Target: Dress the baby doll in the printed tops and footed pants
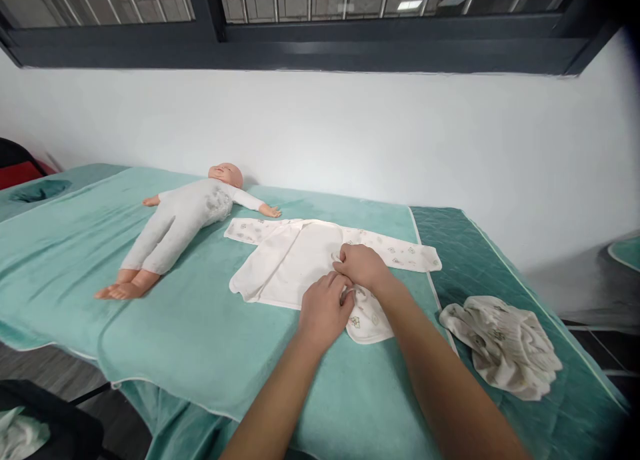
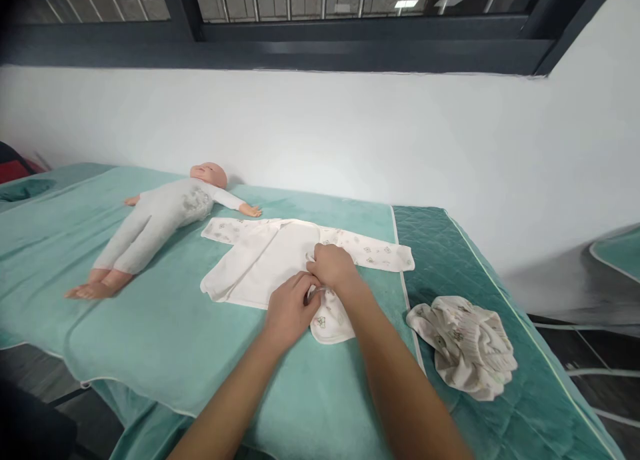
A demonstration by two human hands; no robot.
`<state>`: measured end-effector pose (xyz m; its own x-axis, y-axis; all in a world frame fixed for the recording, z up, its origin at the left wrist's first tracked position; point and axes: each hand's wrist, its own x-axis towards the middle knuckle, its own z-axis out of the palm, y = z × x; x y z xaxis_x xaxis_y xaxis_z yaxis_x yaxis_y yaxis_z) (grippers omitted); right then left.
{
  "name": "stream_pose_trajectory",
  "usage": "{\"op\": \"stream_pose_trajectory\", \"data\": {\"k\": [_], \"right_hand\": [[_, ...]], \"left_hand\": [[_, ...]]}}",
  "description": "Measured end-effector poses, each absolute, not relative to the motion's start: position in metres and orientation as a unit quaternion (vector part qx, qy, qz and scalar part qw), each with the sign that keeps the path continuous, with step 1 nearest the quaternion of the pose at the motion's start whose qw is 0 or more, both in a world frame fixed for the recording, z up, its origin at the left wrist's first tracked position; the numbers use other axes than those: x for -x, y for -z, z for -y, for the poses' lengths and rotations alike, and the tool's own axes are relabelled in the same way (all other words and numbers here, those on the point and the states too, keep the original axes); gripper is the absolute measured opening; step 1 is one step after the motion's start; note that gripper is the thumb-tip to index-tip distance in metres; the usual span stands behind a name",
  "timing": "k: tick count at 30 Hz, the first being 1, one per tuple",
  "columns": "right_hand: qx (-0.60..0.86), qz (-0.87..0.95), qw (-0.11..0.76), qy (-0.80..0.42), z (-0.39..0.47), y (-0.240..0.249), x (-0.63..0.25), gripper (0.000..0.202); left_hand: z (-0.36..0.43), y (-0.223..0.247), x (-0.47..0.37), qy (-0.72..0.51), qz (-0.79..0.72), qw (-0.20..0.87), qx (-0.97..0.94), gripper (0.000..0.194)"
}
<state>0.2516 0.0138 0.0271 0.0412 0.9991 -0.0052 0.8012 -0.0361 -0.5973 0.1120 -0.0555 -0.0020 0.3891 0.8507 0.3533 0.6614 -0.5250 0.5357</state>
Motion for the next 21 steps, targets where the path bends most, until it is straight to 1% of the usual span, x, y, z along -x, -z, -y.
{"op": "stream_pose_trajectory", "data": {"k": [3,7,11,14,16,19,21], "right_hand": [[0.672,0.623,0.303,-0.263,-0.014,-0.019,-0.266,0.004],[0.648,0.539,0.421,-0.334,-0.018,-0.013,-0.288,0.012],[0.638,0.462,0.501,-0.36,-0.021,-0.011,-0.306,0.015],[0.642,0.423,0.531,-0.356,-0.022,-0.009,-0.32,0.015],[0.651,0.407,0.541,-0.344,-0.024,-0.006,-0.329,0.016],[0.674,0.399,0.537,-0.314,-0.025,-0.003,-0.34,0.02],[0.69,0.406,0.523,-0.292,-0.025,-0.002,-0.345,0.024]], "left_hand": [[0.056,-0.003,-0.114,-0.292,-0.478,0.168,-0.811,0.015],[0.066,-0.006,-0.126,-0.279,-0.49,0.191,-0.803,0.03],[0.091,-0.001,-0.15,-0.301,-0.478,0.187,-0.804,0.033],[0.108,0.003,-0.166,-0.31,-0.431,0.134,-0.836,0.032],[0.115,0.004,-0.172,-0.311,-0.389,0.086,-0.863,0.029],[0.117,0.004,-0.175,-0.301,-0.33,0.031,-0.894,0.023],[0.117,0.002,-0.175,-0.286,-0.297,0.016,-0.911,0.023]]}}
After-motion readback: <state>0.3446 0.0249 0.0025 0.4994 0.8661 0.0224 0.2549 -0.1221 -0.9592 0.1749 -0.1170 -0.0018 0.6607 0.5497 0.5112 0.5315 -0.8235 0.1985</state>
